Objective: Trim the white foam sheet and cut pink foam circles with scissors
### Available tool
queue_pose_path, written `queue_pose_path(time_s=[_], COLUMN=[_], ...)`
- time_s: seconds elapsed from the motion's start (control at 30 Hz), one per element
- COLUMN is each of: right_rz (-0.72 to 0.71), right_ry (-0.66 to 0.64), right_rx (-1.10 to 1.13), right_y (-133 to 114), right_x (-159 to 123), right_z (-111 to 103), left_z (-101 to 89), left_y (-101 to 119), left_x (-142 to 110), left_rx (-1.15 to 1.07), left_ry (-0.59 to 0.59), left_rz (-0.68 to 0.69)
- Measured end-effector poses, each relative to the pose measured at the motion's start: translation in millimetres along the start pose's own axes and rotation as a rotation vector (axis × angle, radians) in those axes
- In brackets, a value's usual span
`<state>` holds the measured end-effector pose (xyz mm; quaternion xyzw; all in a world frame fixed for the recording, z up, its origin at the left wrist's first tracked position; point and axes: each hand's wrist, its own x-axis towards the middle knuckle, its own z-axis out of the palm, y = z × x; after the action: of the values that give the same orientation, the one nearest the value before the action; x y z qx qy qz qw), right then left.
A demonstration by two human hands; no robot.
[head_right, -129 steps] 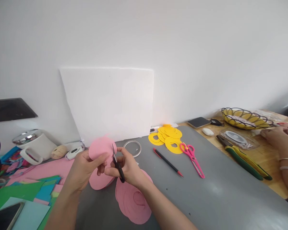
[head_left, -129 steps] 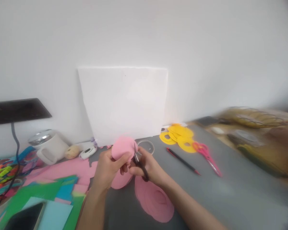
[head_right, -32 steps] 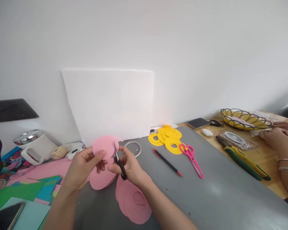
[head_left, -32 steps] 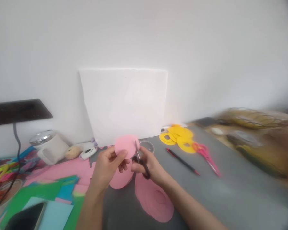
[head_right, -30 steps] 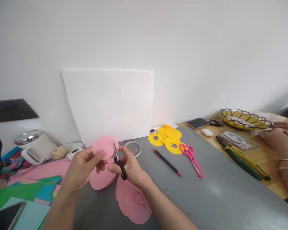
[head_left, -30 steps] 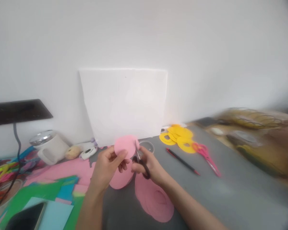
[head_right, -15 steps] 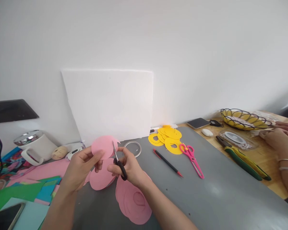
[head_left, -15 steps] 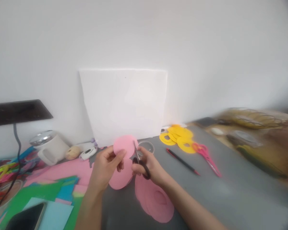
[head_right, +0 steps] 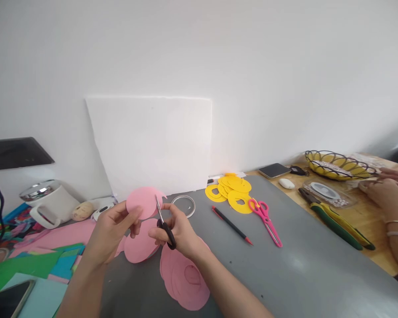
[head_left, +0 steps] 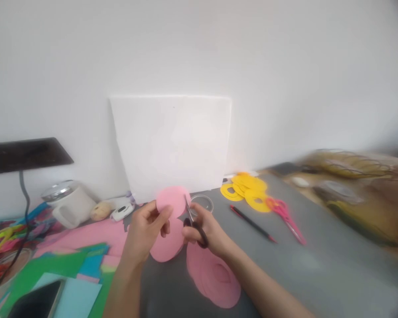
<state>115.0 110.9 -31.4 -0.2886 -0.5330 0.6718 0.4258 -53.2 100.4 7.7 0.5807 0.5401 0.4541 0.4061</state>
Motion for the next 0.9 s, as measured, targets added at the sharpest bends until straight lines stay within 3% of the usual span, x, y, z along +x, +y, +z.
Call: queue_pose_path(time_s=[0.4,0.9], right_rz=[-0.058,-0.027], right_ry=[-0.075,-0.04], right_rx=[0.097,0.019], right_y=[-3.5,-2.8], right_x=[0.5,-0.5], right_z=[-3.0,-3.5], left_z=[3.8,1.5], left_y=[1.0,0.0], left_x=[1.3,-0.1], left_rx=[0.031,0.035], left_ry=[-0.039,0.002], left_rz=[-0.017,-0.002])
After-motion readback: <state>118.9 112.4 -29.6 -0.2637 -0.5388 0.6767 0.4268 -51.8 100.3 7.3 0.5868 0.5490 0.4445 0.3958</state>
